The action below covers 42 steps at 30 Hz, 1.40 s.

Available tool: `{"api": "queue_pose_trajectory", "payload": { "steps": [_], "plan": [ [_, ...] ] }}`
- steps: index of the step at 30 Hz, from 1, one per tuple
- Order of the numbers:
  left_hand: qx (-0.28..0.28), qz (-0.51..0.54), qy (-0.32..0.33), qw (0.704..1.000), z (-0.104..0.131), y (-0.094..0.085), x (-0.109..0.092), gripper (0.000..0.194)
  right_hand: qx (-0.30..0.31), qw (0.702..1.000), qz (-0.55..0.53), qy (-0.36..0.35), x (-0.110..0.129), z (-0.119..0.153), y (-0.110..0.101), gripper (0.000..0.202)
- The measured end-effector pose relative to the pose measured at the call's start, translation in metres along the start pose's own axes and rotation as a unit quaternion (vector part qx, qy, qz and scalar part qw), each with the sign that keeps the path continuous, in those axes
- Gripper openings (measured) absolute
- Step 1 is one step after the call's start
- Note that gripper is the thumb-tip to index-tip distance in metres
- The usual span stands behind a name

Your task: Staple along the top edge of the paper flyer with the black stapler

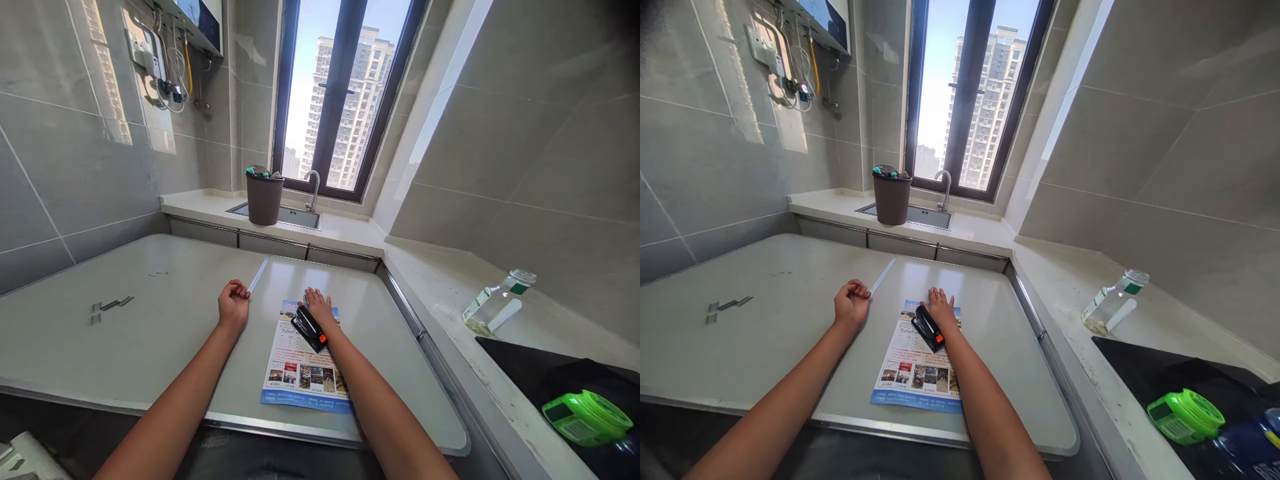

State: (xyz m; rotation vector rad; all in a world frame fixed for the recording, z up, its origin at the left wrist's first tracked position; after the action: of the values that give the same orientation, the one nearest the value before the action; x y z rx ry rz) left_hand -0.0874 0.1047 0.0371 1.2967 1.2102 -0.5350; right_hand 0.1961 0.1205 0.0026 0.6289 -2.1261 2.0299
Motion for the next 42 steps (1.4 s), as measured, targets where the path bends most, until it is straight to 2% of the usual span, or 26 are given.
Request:
{"api": "queue_pose_trajectory", "payload": {
  "steps": [4, 8, 12, 14, 19, 23, 31, 35, 36, 38, 40, 42],
  "plan": [
    [-0.005, 0.218, -0.031, 0.975, -0.002, -0.007, -0.007, 0.016, 0.0, 0.999, -0.036, -0.034, 0.056, -0.018, 0.017, 0.059],
    [-0.007, 0.266, -0.051, 0.962, -0.002, -0.009, -0.007, 0.014, -0.005, 0.996, -0.057, -0.063, 0.09, -0.026, 0.028, 0.057],
    [0.032, 0.284, -0.063, 0.956, -0.002, -0.004, -0.006, 0.02, -0.011, 0.996, -0.061, -0.071, 0.099, -0.026, 0.03, 0.056],
    [0.042, 0.286, -0.065, 0.955, -0.002, -0.003, -0.006, 0.021, -0.026, 0.996, -0.053, -0.064, 0.098, -0.025, 0.027, 0.053],
    [0.035, 0.285, -0.067, 0.956, 0.001, -0.003, -0.008, 0.021, -0.119, 0.993, 0.012, -0.017, 0.088, -0.016, 0.01, 0.036],
    [0.032, 0.278, -0.073, 0.957, 0.002, -0.003, -0.007, 0.022, -0.107, 0.993, 0.047, -0.011, 0.073, -0.009, 0.008, 0.027],
    [0.04, 0.257, -0.084, 0.962, 0.005, 0.0, -0.006, 0.022, -0.095, 0.993, 0.064, 0.025, 0.019, 0.011, -0.01, 0.021],
    [0.085, 0.201, -0.057, 0.974, 0.006, 0.007, -0.01, 0.019, -0.09, 0.992, 0.074, 0.039, 0.001, 0.018, -0.02, 0.02],
    [0.103, 0.164, -0.04, 0.98, 0.007, 0.01, -0.011, 0.018, -0.089, 0.992, 0.075, 0.042, -0.002, 0.019, -0.021, 0.019],
    [0.156, 0.018, 0.013, 0.988, 0.011, 0.02, -0.012, 0.015, -0.088, 0.992, 0.076, 0.048, -0.008, 0.022, -0.024, 0.019],
    [0.218, -0.157, 0.061, 0.961, 0.022, 0.034, -0.006, 0.012, -0.085, 0.992, 0.074, 0.053, -0.013, 0.025, -0.026, 0.02],
    [0.29, -0.283, 0.1, 0.909, 0.038, 0.051, 0.003, 0.008, -0.082, 0.993, 0.071, 0.055, -0.016, 0.027, -0.027, 0.019]
  ]
}}
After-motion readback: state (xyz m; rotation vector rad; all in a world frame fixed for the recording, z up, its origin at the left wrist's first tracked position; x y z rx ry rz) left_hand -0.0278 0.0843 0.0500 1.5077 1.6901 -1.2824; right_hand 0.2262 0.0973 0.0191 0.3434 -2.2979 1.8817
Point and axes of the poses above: each hand's wrist, its own z-axis away from the middle knuckle, its own y-axis out of the palm, x = y × z, the point moved 6 cm from there along -z, towards the middle knuckle, and after that the axes turned 8 degrees about -z, right-handed, at the moved point
